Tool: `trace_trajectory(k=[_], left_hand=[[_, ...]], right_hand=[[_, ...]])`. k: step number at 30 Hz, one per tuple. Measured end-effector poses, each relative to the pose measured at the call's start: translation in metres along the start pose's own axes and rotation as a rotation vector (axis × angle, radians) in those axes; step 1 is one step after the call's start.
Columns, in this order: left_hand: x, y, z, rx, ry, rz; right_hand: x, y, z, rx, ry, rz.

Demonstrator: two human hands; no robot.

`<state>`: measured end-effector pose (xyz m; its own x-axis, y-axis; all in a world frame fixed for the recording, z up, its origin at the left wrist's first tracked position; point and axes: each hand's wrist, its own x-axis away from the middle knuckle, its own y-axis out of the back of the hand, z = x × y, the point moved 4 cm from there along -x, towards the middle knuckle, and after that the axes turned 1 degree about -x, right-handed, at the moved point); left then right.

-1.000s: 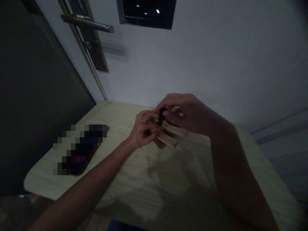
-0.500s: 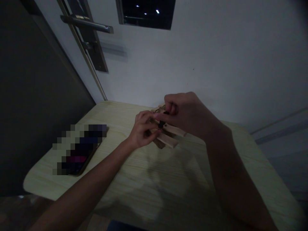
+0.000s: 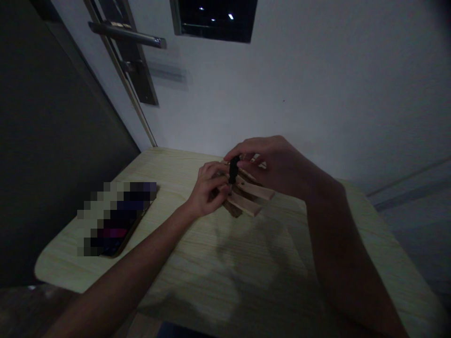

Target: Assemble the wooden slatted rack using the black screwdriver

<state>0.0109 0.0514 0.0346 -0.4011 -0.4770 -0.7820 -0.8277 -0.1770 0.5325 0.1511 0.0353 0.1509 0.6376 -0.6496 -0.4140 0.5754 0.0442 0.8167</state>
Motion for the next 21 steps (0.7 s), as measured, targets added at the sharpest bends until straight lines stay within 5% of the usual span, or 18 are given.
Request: trace_trajectory(k=[10, 21], left_hand=[[-0.001, 0.006, 0.013, -0.029, 0.267, -0.118], [0.0, 0.003, 0.014, -0.023, 0.259, -0.091]], right_hand=[[0.001, -0.002, -0.005, 0.11, -0.085, -0.042], [0.001, -0.005, -0.003, 0.152, -0.043, -0.02]])
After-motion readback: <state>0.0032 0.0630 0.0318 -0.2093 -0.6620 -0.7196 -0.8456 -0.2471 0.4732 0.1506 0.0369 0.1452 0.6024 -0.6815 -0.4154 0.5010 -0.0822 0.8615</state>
